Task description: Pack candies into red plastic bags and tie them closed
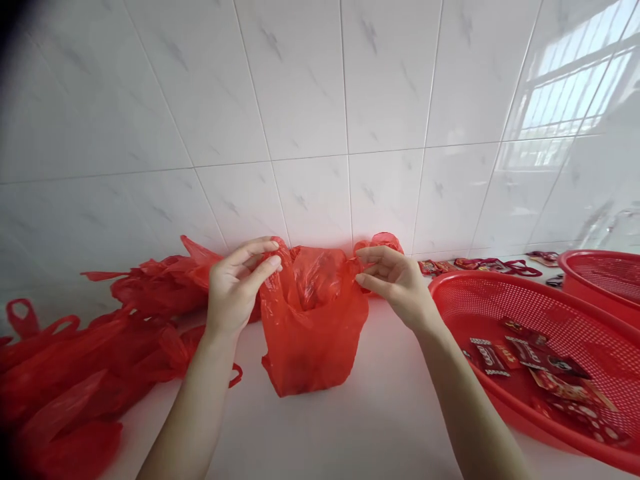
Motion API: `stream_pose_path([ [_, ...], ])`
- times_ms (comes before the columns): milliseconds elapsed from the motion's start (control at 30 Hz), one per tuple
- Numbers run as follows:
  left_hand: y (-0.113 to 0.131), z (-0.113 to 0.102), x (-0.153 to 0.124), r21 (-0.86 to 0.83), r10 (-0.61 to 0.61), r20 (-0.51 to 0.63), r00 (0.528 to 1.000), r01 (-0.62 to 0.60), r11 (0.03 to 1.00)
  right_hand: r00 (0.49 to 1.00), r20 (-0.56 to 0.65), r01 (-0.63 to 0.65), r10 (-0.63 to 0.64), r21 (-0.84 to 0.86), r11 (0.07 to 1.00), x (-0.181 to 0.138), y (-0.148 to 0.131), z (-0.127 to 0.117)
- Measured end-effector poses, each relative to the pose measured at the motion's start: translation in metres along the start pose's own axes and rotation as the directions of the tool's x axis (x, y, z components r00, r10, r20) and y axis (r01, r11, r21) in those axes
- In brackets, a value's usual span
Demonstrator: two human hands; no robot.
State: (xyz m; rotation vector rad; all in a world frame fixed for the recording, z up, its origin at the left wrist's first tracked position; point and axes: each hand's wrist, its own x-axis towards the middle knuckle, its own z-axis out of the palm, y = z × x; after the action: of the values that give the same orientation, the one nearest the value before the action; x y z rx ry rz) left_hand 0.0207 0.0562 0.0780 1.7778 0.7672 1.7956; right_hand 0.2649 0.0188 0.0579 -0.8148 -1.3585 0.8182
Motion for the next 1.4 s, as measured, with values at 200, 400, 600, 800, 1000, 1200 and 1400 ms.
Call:
stream_pose_path([
  [200,-0.003,0.013,-0.019,0.125,0.019,0.239,0.971,-0.05,0.991,0.981,0.193,-0.009,-0.016,0.126,0.992,-0.007,0.001,0.015],
  [400,0.007,0.032,-0.034,0.173,0.099,0.359,0.928,-0.17,0.97,0.953,0.231,0.177,-0.197,0.104,0.979,-0.015,-0.008,0.03],
  [600,0.008,0.041,-0.04,0.117,0.043,0.35,0.936,-0.089,0.989,0.899,0.208,0.425,-0.386,-0.202,0.882,-0.026,-0.018,0.037],
  [800,0.004,0.039,-0.038,0.06,0.01,0.25,0.968,-0.026,0.998,0.897,0.106,0.438,-0.429,-0.345,0.83,-0.026,-0.02,0.033],
  [1000,0.006,0.034,-0.032,0.058,-0.039,0.1,0.994,0.033,0.998,0.984,0.092,0.174,-0.151,-0.371,0.912,-0.02,-0.006,0.034],
  [1200,0.002,0.034,-0.03,0.016,-0.001,0.058,0.998,0.0,1.0,0.974,0.224,0.048,0.029,-0.332,0.942,-0.014,0.021,0.052],
  [1400,0.0,0.028,-0.025,-0.099,-0.002,0.032,0.999,0.006,0.995,0.994,0.095,-0.038,0.046,-0.082,0.996,-0.004,0.025,0.043],
])
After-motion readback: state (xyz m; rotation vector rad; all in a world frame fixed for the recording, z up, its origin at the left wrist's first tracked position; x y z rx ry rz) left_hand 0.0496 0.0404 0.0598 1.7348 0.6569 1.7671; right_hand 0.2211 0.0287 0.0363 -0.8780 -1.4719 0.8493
